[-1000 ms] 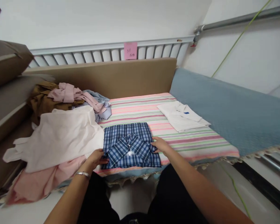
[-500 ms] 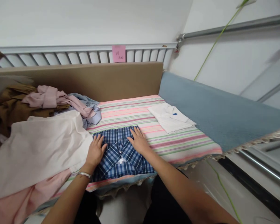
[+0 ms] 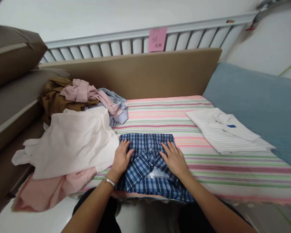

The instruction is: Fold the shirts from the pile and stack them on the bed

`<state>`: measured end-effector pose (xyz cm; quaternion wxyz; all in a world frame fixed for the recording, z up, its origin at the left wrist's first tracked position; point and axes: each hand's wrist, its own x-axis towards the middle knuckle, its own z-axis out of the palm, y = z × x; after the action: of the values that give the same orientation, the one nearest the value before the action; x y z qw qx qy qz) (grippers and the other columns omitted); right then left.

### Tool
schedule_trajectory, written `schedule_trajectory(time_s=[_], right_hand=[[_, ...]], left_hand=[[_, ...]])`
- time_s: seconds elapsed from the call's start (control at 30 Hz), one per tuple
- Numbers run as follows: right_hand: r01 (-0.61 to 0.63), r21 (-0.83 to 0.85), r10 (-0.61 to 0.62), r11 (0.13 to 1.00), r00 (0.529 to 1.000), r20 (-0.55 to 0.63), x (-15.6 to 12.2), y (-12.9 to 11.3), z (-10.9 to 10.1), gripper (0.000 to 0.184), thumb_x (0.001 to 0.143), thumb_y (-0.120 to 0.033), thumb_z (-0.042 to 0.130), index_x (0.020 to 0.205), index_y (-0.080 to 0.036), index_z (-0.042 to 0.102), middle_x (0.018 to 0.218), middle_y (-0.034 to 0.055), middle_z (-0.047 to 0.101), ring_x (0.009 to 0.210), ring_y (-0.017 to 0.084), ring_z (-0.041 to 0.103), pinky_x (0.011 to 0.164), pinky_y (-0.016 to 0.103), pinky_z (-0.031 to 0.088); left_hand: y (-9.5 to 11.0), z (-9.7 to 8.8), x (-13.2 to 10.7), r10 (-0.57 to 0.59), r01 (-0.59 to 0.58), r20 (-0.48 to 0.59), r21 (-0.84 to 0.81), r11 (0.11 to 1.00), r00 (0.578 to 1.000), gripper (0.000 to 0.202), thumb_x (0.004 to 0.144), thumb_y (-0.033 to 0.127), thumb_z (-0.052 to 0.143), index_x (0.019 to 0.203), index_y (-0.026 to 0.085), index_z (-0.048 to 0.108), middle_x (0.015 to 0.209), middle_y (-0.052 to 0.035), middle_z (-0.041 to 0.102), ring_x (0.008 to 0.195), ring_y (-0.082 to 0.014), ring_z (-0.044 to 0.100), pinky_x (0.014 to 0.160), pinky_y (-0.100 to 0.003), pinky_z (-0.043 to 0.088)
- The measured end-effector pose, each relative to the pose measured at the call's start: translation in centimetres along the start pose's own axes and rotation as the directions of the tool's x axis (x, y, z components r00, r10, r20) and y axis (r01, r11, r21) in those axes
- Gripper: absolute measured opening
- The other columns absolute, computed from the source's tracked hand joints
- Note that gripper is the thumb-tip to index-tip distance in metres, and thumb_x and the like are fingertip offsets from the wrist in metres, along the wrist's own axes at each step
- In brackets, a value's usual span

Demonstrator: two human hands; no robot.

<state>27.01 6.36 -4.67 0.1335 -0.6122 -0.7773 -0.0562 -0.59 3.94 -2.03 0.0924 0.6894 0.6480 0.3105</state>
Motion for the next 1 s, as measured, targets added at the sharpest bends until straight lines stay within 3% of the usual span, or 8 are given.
schedule_trajectory(time_s=[0.1, 0.17, 0.33, 0.5, 0.67, 0.83, 0.93, 1.0], right_hand=[[0.001, 0.003, -0.001, 1.000, 1.000, -0.012, 0.0, 0.1, 0.0, 0.051, 0.093, -0.049, 0.036, 0.136, -0.022, 0.045, 0.142, 0.0123, 0.041, 0.132, 0.026, 0.035, 0.106, 0.046, 0.029], [0.007, 0.004, -0.006, 1.000, 1.000, -0.025, 0.0, 0.2, 0.1, 0.051, 0.093, -0.048, 0.036, 0.135, -0.022, 0.046, 0.142, 0.0121, 0.042, 0.132, 0.026, 0.035, 0.106, 0.045, 0.029], [0.032, -0.009, -0.032, 0.999, 0.997, -0.063, -0.1, 0.5, 0.8, 0.052, 0.093, -0.049, 0.034, 0.133, -0.021, 0.049, 0.140, 0.0122, 0.044, 0.131, 0.027, 0.037, 0.105, 0.046, 0.032], [0.032, 0.013, -0.031, 0.999, 0.997, -0.069, -0.1, 0.8, 1.2, 0.052, 0.092, -0.050, 0.034, 0.132, -0.022, 0.050, 0.139, 0.0115, 0.045, 0.130, 0.027, 0.038, 0.105, 0.046, 0.032], [0.019, 0.044, -0.017, 0.999, 0.999, -0.035, 0.0, 0.8, 1.0, 0.051, 0.091, -0.049, 0.036, 0.133, -0.022, 0.049, 0.141, 0.0110, 0.043, 0.131, 0.027, 0.036, 0.106, 0.046, 0.030], [-0.046, 0.147, 0.041, 0.988, 0.998, 0.039, 0.2, -0.1, -0.6, 0.050, 0.091, -0.048, 0.038, 0.134, -0.023, 0.047, 0.143, 0.0105, 0.041, 0.133, 0.026, 0.033, 0.108, 0.046, 0.027], [-0.096, 0.397, 0.091, 0.913, 0.995, 0.031, 0.6, 0.8, -2.0, 0.053, 0.090, -0.047, 0.040, 0.135, -0.019, 0.045, 0.143, 0.0105, 0.041, 0.133, 0.022, 0.034, 0.109, 0.040, 0.028], [-0.174, 0.607, 0.230, 0.775, 0.973, -0.015, 0.4, 2.5, -3.0, 0.052, 0.090, -0.044, 0.037, 0.133, -0.016, 0.046, 0.139, 0.0109, 0.046, 0.129, 0.019, 0.040, 0.107, 0.036, 0.032]], left_hand=[[-1.8, -2.1, 3.0, -0.245, 0.232, -0.102, -0.120, 0.965, 0.964, 0.033, 0.087, 0.024, 0.043, 0.115, 0.015, 0.059, 0.117, -0.0127, 0.063, 0.111, -0.0216, 0.056, 0.100, -0.039, 0.040], [-3.2, -2.7, 5.1, -0.346, 0.335, -0.067, -0.130, 0.933, 0.936, 0.032, 0.081, 0.016, 0.047, 0.109, 0.014, 0.062, 0.105, -0.0128, 0.067, 0.098, -0.0220, 0.062, 0.092, -0.039, 0.046], [-5.8, -1.4, 8.6, -0.343, 0.359, 0.109, -0.196, 0.913, 0.933, 0.035, 0.069, 0.006, 0.056, 0.100, 0.017, 0.068, 0.083, -0.0042, 0.072, 0.066, -0.0133, 0.064, 0.065, -0.024, 0.051], [-7.1, 0.5, 9.6, -0.303, 0.320, 0.114, -0.192, 0.928, 0.946, 0.024, 0.069, 0.010, 0.058, 0.088, 0.018, 0.071, 0.081, -0.0028, 0.072, 0.072, -0.0137, 0.064, 0.069, -0.025, 0.050], [-7.6, 0.8, 9.6, -0.303, 0.303, 0.009, -0.089, 0.949, 0.953, 0.016, 0.073, 0.020, 0.056, 0.080, 0.019, 0.070, 0.083, -0.0053, 0.071, 0.081, -0.0186, 0.063, 0.079, -0.032, 0.049], [-5.1, -1.6, 7.8, -0.281, 0.277, -0.041, -0.079, 0.958, 0.959, 0.027, 0.078, 0.023, 0.048, 0.095, 0.016, 0.067, 0.097, -0.0103, 0.069, 0.093, -0.0227, 0.062, 0.088, -0.038, 0.047], [-3.2, -3.3, 4.3, -0.073, 0.069, -0.045, -0.074, 0.995, 0.996, 0.040, 0.083, 0.036, 0.045, 0.113, 0.016, 0.060, 0.120, -0.0114, 0.062, 0.115, -0.0256, 0.053, 0.102, -0.043, 0.038], [-1.9, -4.1, 1.1, 0.102, -0.102, -0.004, -0.062, 0.993, 0.995, 0.045, 0.085, 0.044, 0.043, 0.119, 0.019, 0.057, 0.128, -0.0096, 0.057, 0.125, -0.0259, 0.045, 0.106, -0.045, 0.035]])
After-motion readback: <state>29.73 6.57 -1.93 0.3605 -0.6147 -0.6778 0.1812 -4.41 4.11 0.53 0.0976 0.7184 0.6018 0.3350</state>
